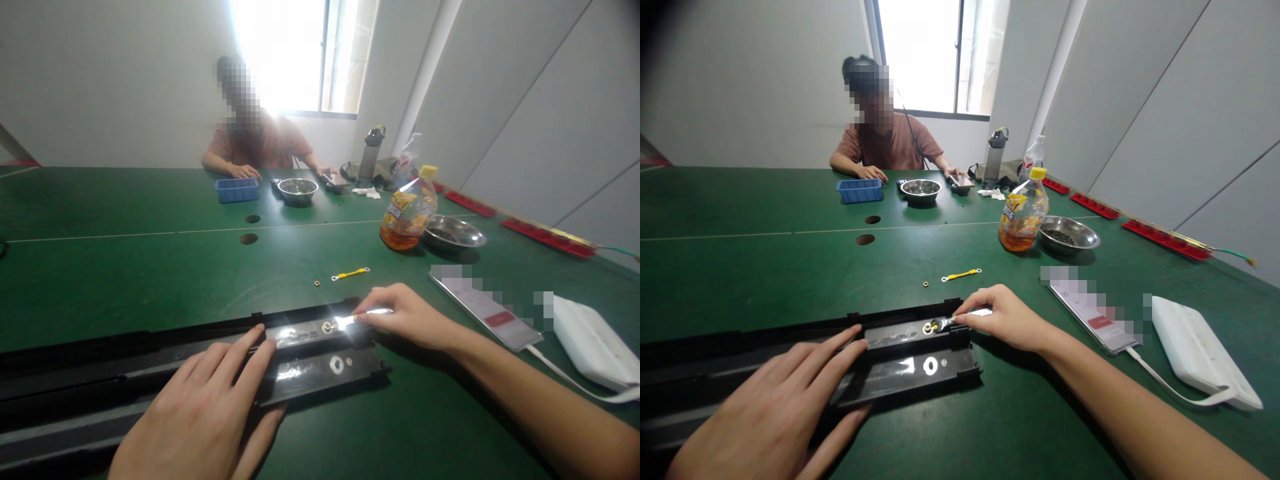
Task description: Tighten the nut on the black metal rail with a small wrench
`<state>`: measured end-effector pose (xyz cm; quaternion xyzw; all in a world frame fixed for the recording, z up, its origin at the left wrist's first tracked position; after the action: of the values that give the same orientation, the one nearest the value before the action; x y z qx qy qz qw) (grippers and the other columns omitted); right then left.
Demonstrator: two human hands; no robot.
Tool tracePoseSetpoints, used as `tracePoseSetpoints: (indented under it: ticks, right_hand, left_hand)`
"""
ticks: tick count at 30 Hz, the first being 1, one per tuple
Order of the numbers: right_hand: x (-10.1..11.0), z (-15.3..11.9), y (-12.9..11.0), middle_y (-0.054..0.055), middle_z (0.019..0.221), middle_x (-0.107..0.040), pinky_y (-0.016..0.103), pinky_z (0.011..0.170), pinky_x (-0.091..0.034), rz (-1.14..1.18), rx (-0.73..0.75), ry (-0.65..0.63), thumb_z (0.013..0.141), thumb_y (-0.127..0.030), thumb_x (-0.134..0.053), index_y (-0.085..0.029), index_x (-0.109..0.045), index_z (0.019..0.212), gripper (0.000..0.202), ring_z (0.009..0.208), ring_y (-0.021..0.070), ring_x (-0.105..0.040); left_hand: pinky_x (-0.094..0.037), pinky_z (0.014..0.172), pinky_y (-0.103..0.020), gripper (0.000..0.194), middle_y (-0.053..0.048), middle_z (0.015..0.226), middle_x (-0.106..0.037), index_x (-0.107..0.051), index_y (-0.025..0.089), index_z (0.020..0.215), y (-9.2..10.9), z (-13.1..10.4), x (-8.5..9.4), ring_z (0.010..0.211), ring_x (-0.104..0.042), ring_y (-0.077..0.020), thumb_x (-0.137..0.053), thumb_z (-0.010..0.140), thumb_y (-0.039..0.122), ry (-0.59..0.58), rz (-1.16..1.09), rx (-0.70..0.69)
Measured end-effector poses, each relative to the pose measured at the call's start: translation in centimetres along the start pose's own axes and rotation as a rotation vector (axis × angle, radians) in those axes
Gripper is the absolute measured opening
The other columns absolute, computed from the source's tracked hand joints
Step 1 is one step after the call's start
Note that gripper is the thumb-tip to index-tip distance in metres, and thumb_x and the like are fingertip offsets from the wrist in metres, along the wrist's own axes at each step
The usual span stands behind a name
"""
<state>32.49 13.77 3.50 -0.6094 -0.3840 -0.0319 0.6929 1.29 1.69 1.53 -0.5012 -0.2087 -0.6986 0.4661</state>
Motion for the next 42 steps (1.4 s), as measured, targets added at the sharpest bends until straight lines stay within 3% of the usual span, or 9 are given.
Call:
tracePoseSetpoints:
  ticks: [42]
  right_hand:
    - [-0.28,-0.02,-0.10,0.007,0.098,-0.085,0.034,0.087,-0.059,0.031,0.001,0.037,0.090,-0.039,-0.077,-0.020,-0.087,0.096,0.023,0.092,0.0245,-0.078]
  left_hand:
    - [-0.055,0.093,-0.044,0.063,-0.006,0.146,-0.068,-0.060,0.023,0.144,0.00,0.12,-0.19,0.112,-0.069,-0.0274,-0.063,0.090,0.057,0.031,0.025,-0.018]
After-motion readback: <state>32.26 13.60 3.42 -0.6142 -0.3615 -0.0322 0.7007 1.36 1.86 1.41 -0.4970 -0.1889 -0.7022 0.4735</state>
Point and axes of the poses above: each hand's wrist, its own z-axis towards the middle knuckle, its own x-axis out of the back of the hand, y = z × x, the point moved 2 cm from there along z, towards the middle knuckle
